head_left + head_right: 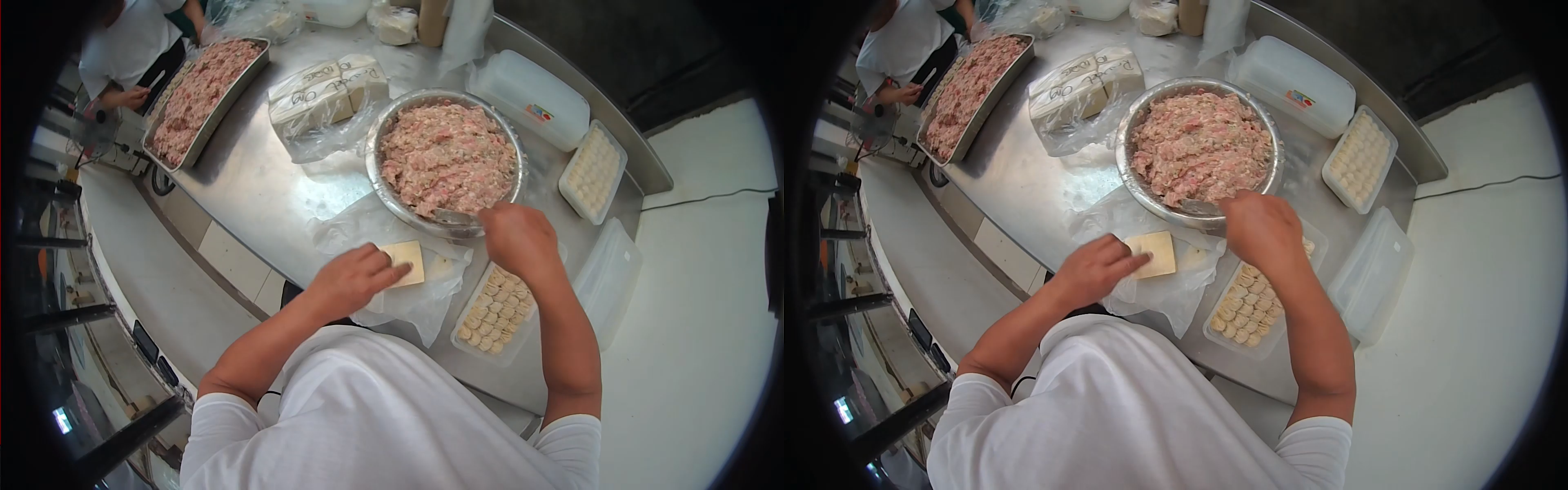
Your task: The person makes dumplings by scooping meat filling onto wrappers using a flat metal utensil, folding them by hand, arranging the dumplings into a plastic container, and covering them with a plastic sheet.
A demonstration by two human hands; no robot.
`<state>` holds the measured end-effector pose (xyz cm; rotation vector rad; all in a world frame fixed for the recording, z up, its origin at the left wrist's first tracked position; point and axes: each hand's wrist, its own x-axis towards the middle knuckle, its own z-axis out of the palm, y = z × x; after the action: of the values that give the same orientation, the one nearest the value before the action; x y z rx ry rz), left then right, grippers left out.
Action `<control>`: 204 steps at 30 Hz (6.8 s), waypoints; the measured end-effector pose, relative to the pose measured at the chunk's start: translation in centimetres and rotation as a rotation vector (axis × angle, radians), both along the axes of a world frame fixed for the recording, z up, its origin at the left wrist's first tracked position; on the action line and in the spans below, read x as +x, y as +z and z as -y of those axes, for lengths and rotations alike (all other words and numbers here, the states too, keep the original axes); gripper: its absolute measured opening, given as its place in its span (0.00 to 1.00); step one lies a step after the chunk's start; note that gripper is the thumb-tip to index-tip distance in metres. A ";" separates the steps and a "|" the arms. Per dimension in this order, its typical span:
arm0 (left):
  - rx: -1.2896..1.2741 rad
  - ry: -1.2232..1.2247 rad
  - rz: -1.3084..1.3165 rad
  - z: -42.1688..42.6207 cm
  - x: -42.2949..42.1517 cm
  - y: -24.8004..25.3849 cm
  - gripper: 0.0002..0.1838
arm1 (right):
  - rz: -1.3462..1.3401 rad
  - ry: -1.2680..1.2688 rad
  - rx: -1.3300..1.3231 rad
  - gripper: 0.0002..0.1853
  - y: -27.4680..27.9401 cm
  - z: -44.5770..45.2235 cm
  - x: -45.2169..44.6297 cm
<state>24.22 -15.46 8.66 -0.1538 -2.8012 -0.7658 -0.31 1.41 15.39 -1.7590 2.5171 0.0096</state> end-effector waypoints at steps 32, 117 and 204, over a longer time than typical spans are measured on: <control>2.303 0.565 -0.141 1.3 -4.9 -2.6 0.23 | 0.548 -0.164 -0.539 0.13 -1.8 -3.1 3.9; 1.127 0.241 0.225 -0.8 -4.8 -0.6 0.26 | 0.295 -0.068 -0.412 0.16 -0.4 -6.4 5.2; -0.340 -0.221 0.399 -15.4 -27.2 -6.4 0.16 | 0.385 -1.088 -0.942 0.12 -17.0 -20.8 7.6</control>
<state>-2.98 -0.10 2.28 -0.4166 -3.3217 -0.3850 7.30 22.25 -1.65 -0.1018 2.9059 -1.5398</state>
